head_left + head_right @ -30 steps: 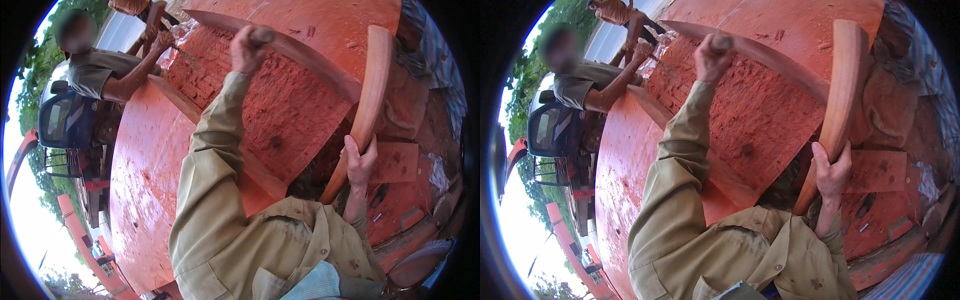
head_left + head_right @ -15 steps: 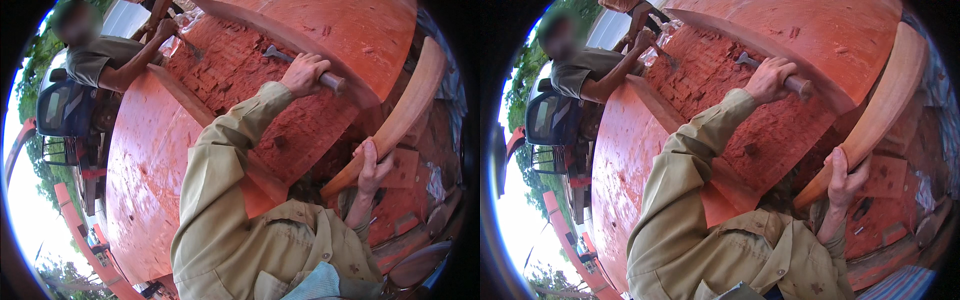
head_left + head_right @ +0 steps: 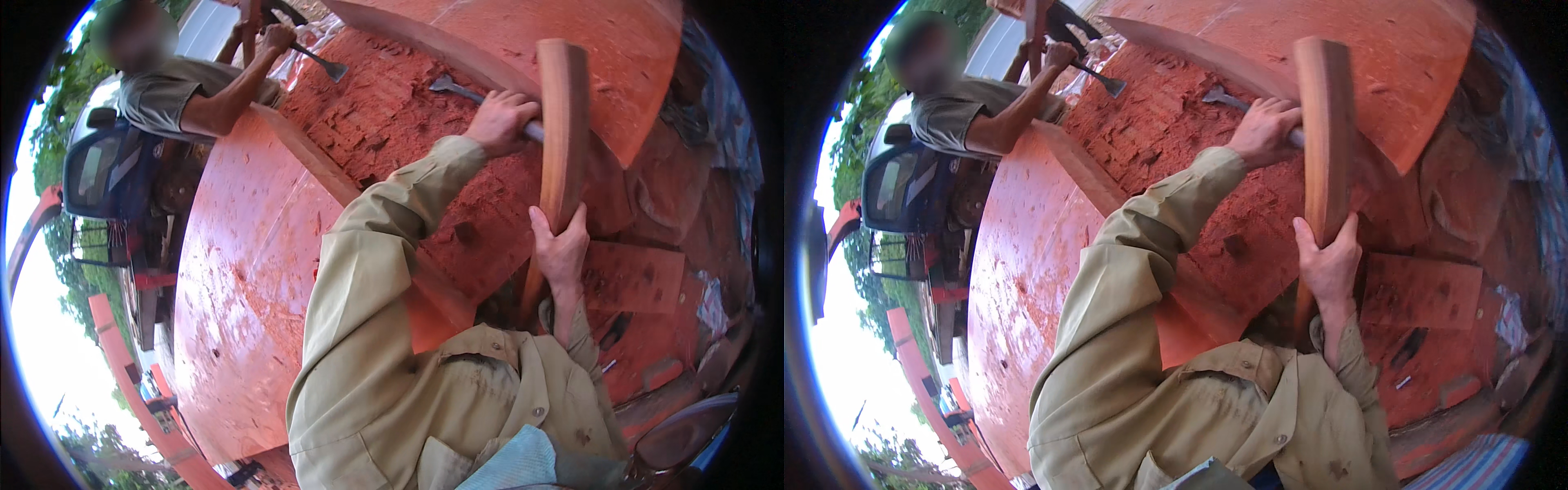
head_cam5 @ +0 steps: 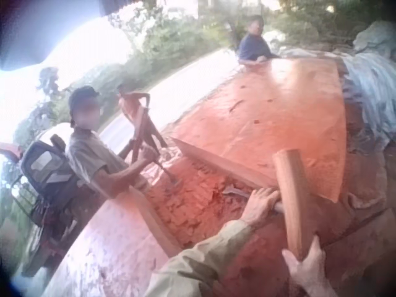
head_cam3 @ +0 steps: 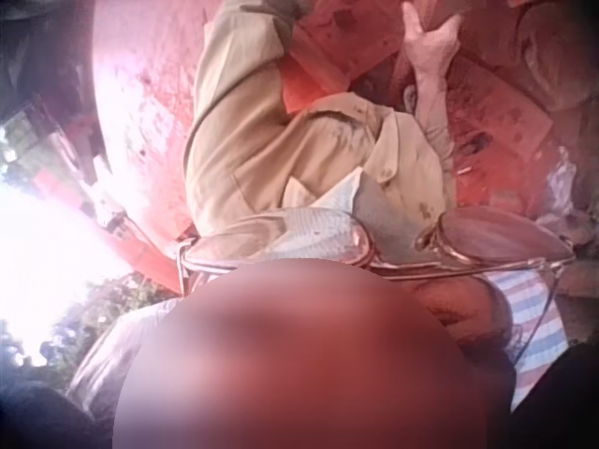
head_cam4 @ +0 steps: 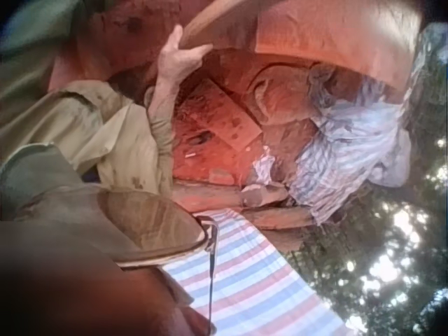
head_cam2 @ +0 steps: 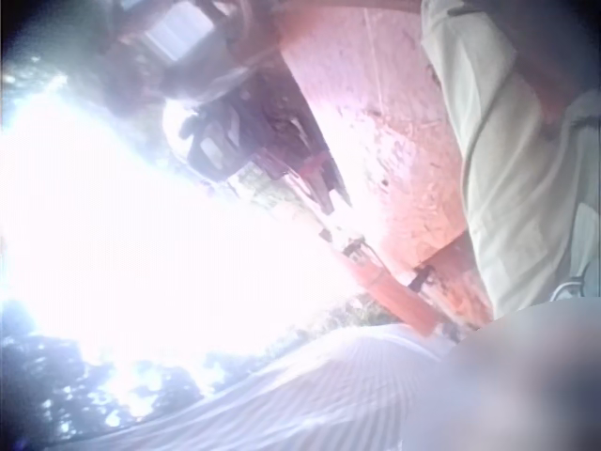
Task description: The person uses a chisel and a wooden mallet to carve a large red wooden block. They repeatedly strike the chisel to remove wood chips, working on the surface of the block.
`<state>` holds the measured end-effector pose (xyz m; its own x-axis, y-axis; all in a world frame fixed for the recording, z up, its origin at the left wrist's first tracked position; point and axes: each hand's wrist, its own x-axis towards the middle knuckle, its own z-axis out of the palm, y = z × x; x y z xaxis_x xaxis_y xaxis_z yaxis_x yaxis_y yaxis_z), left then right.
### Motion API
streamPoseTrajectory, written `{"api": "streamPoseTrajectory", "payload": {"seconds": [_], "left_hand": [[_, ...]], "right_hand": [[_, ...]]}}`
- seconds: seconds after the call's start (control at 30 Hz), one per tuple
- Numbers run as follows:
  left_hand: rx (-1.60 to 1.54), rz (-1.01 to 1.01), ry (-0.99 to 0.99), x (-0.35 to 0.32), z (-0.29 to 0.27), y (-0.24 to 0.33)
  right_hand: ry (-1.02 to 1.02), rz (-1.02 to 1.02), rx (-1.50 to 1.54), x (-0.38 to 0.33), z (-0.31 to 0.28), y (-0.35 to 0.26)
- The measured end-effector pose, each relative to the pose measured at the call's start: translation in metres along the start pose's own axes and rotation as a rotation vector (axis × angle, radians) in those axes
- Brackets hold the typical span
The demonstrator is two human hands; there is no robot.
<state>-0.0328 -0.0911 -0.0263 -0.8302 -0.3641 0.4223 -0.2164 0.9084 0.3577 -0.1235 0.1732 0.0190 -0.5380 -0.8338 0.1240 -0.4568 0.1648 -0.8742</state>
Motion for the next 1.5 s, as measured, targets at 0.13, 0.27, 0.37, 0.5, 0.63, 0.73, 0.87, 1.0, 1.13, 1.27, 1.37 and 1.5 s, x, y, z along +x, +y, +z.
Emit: {"api": "streamPoseTrajectory", "payload": {"seconds": [0.13, 0.27, 0.37, 0.5, 0.63, 0.73, 0.87, 1.0, 1.13, 1.27, 1.37, 1.5], "left_hand": [[0.066, -0.04, -0.004, 0.002, -0.001, -0.005], [0.001, -0.052, 0.164, 0.005, -0.007, -0.013], [0.081, -0.032, 0.015, 0.004, -0.017, -0.013], [0.054, -0.173, 0.239, 0.007, -0.031, 0.01], [-0.082, -0.159, 0.24, 0.007, -0.035, 0.038], [-0.019, -0.15, 0.143, -0.007, -0.037, 0.038], [0.056, -0.166, -0.009, -0.028, -0.049, 0.018], [-0.064, -0.18, 0.073, -0.015, -0.053, 0.033], [-0.916, -0.174, 0.188, 0.001, -0.054, 0.08], [-0.197, -0.046, 0.115, -0.013, -0.067, 0.081], [-0.007, -0.082, 0.093, -0.019, -0.073, 0.045], [-0.062, -0.15, 0.086, -0.024, -0.057, 0.014]], "right_hand": [[0.041, 0.256, 0.207, -0.001, 0.002, 0.009], [0.022, 0.154, 0.329, -0.002, 0.003, 0.014], [-0.066, 0.14, 0.209, -0.003, 0.005, 0.016], [-0.02, 0.158, 0.265, -0.013, -0.007, 0.021], [0.004, 0.285, 0.395, -0.026, -0.023, 0.025], [-0.01, 0.267, 0.371, -0.031, -0.03, 0.024], [-0.007, 0.268, 0.402, -0.035, -0.03, 0.018], [-0.008, 0.259, 0.452, -0.039, -0.027, 0.015], [0.043, 0.231, 0.465, -0.04, -0.028, 0.015], [0.047, 0.222, 0.475, -0.036, -0.031, 0.01], [0.033, 0.229, 0.491, -0.035, -0.029, 0.005], [0.035, 0.236, 0.493, -0.036, -0.026, 0.007]]}}
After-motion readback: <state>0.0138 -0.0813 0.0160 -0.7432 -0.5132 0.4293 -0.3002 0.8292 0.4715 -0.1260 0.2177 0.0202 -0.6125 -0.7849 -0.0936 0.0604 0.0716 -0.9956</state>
